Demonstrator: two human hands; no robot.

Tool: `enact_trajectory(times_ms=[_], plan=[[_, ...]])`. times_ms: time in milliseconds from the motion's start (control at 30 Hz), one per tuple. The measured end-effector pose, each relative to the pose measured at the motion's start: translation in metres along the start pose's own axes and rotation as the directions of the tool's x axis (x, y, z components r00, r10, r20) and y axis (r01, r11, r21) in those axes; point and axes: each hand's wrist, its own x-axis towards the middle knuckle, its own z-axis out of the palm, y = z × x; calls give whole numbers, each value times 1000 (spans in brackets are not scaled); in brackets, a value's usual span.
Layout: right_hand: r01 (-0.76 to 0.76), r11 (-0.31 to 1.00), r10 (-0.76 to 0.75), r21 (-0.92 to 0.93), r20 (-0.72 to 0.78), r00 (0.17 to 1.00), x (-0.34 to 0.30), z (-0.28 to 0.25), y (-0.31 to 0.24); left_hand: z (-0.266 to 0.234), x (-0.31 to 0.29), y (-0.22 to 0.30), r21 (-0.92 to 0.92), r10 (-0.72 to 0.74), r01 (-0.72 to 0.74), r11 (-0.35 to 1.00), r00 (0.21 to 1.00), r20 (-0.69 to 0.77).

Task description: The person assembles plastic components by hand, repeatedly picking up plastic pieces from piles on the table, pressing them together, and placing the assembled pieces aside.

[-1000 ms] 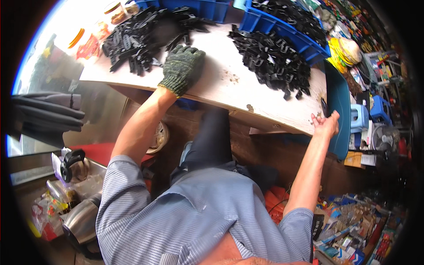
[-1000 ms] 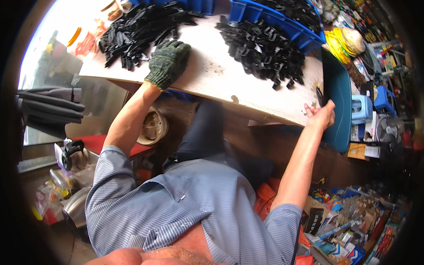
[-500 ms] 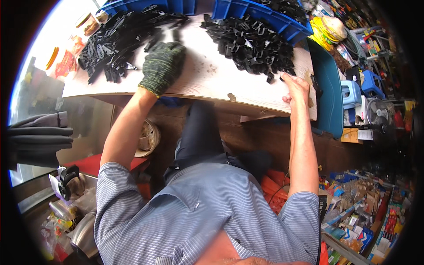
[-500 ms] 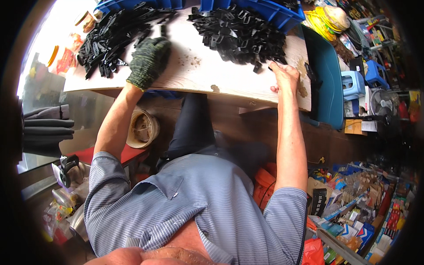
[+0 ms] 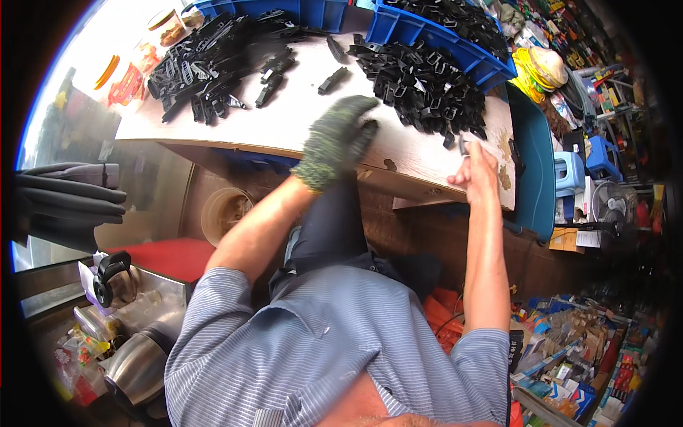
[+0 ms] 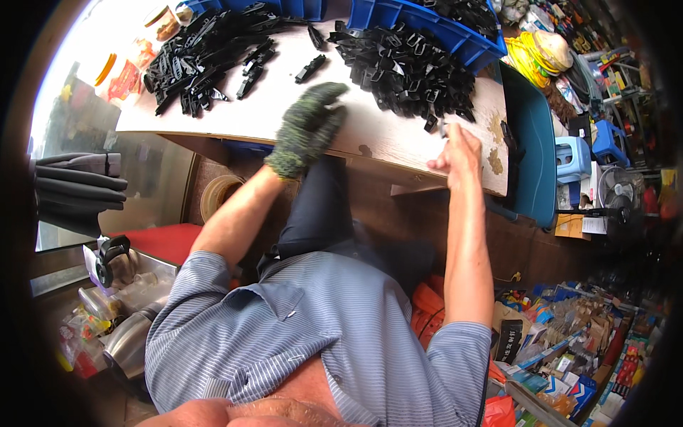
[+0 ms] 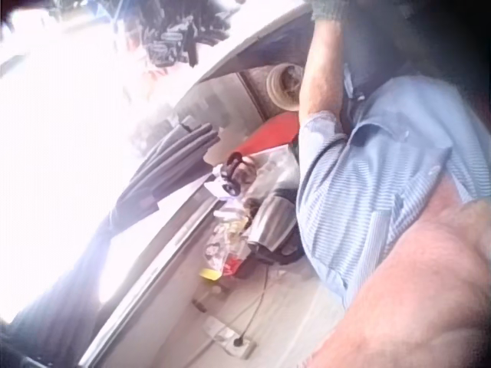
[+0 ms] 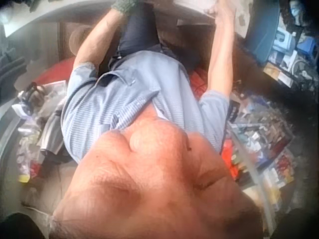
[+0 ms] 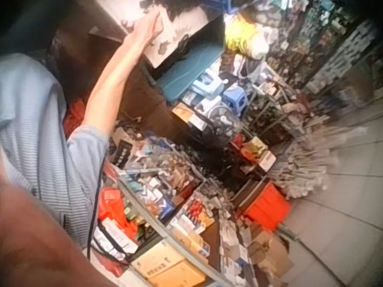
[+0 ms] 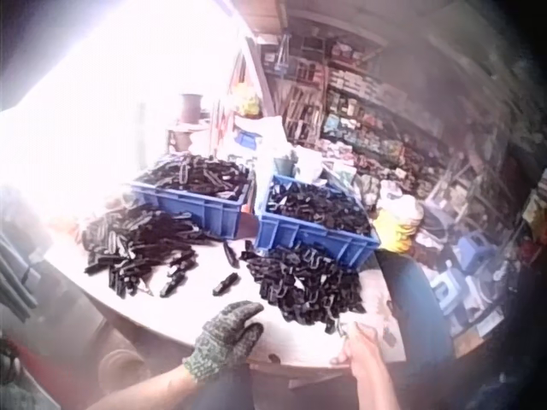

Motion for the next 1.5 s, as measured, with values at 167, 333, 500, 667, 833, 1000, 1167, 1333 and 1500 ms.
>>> enact_trajectory(times_ms=[167, 333, 500, 667, 833, 1000, 1167, 1333, 1500], plan=[[69, 982, -140, 175, 432, 891, -25, 26, 31, 54, 3, 25, -112, 82, -76, 991, 995, 58], [55, 972, -142, 230, 379, 914, -35, 39, 32, 58, -2, 24, -59, 84, -75, 995, 980, 181], [101, 980, -143, 174, 245, 959, -46, 57, 21, 61, 4, 26, -149, -120, 135, 980, 987, 109], [185, 974, -217, 134, 296, 930, -40, 58, 27, 57, 10, 29, -341, -410, 438, 831, 899, 157], [261, 957, -288, 130, 287, 914, -45, 68, 28, 51, 11, 31, -433, -446, 482, 762, 875, 190], [266, 946, -311, 184, 295, 903, -46, 70, 35, 38, 9, 42, -470, -555, 651, 596, 757, 345], [230, 929, -315, 291, 293, 903, -50, 76, 36, 5, 24, 2, 549, 4, 151, 822, 963, -270], [142, 919, -225, 367, 195, 955, -56, 79, 28, -32, 58, -17, 887, -201, 126, 443, 979, -38], [143, 888, -222, 438, 136, 965, -52, 78, 32, -30, 43, -17, 568, -81, 22, 823, 994, 78]])
